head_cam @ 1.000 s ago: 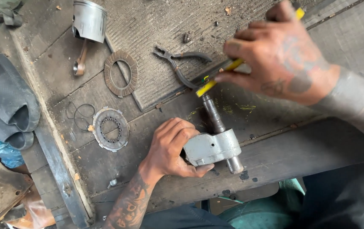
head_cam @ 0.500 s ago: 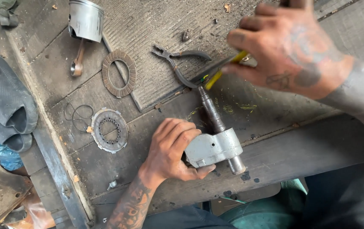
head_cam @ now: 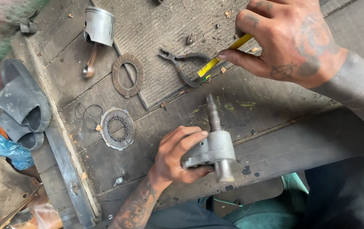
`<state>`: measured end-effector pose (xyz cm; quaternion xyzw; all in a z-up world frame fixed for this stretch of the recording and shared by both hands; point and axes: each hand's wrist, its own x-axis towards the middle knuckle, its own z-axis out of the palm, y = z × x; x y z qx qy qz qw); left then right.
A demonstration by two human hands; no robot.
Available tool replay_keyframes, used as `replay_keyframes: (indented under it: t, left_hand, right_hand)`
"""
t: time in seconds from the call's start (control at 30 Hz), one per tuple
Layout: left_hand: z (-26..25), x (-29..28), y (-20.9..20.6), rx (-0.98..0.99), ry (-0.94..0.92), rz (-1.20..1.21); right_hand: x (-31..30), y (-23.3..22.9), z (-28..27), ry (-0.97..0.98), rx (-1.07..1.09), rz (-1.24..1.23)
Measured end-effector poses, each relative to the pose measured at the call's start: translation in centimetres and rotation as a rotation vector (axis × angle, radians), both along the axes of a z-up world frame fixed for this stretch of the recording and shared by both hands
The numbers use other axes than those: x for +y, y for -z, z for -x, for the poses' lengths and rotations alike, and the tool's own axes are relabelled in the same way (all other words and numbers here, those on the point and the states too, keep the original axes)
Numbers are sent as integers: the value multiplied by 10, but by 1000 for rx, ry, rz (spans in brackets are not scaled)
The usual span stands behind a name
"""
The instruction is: The person cleans a metal mechanical part using a yellow brush, scrubbing the exterior and interior surfaces. They rotate the part to access different areas and continue scrubbing while seated at a wooden workbench.
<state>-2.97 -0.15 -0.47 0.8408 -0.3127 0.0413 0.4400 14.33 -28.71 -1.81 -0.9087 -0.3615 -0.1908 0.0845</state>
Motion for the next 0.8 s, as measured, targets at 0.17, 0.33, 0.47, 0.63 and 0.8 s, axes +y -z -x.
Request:
replay_keyframes:
  t: [0.17, 0.33, 0.47, 0.63, 0.8]
  left_hand:
    - [14, 6, 17, 493, -217, 497]
    - [14, 32, 42, 948, -299, 945]
    - [0, 31, 28, 799, -360, 692]
    - [-16, 24, 4, 652, -583, 325]
    - [-19, 21, -6, 554, -557, 118]
  right_hand:
    - [1, -4, -4, -52, -35, -37]
    - [1, 3, -8, -110, -7, -46]
    - [1, 7, -6, -79, 26, 19]
    - [1, 7, -10, -152, 146, 0]
    - [5, 3, -15, -244, 289, 42]
